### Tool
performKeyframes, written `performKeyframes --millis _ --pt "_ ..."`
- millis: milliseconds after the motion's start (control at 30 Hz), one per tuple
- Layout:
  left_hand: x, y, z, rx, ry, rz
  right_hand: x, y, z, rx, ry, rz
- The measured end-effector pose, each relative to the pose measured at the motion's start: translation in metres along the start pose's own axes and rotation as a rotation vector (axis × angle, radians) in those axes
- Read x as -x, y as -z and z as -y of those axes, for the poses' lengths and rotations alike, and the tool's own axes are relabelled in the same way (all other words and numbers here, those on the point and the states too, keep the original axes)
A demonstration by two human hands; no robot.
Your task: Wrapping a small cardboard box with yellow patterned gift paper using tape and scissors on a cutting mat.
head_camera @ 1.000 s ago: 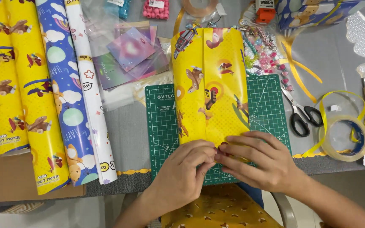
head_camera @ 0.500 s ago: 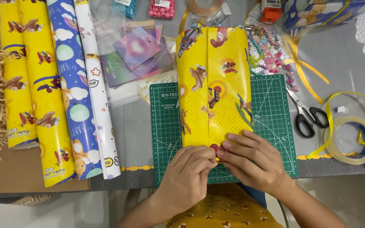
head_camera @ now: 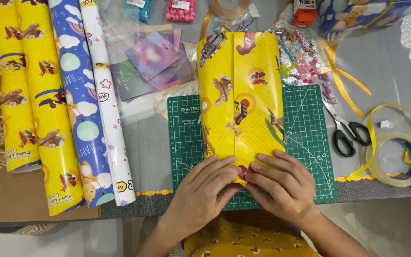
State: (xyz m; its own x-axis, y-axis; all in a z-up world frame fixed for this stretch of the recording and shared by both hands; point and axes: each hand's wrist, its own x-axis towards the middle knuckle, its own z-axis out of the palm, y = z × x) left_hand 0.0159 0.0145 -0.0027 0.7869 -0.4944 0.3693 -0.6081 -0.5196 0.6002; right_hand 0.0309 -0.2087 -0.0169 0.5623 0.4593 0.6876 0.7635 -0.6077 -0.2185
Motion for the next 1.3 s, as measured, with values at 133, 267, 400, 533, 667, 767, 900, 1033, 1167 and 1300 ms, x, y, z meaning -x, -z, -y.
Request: performKeyframes --millis 133,267,400,533,667,767,900,1033,1167,1300 --pt "0.009 -0.004 0.002 -0.085 -0.165 -0.141 0.002 0.003 -0.002 -0.045 0.039 0.033" --pt "-0.003 0.006 -0.002 -0.033 -0.147 -0.126 0.006 0.006 -0.002 -0.045 0.060 0.037" --pt "-0.007 0.004 -0.002 -0.055 -0.158 -0.211 -0.005 0.010 0.004 -0.078 -0.051 0.061" --pt "-0.005 0.002 -0.001 -0.067 -0.156 -0.202 -0.016 0.008 0.010 0.003 -0.078 0.021" --pt "-0.004 0.003 0.000 -0.063 -0.154 -0.204 -0.020 0.005 0.012 0.057 -0.030 0.010" --pt "-0.002 0.003 0.002 -0.062 -0.173 -0.188 -0.029 0.007 0.014 0.014 -0.098 0.014" --pt "0.003 0.008 0.003 -0.029 -0.192 -0.130 -0.041 0.020 0.015 -0.053 -0.367 0.282" --pt "0.009 0.009 0.005 -0.045 -0.207 -0.078 -0.053 0.028 0.008 -0.192 -0.484 0.442" --pt "0.011 0.008 0.002 -0.107 -0.233 -0.117 -0.058 0.027 0.008 -0.234 -0.524 0.460" --pt "0.021 0.000 0.004 -0.207 -0.226 -0.079 -0.061 0.027 0.009 -0.257 -0.506 0.446"
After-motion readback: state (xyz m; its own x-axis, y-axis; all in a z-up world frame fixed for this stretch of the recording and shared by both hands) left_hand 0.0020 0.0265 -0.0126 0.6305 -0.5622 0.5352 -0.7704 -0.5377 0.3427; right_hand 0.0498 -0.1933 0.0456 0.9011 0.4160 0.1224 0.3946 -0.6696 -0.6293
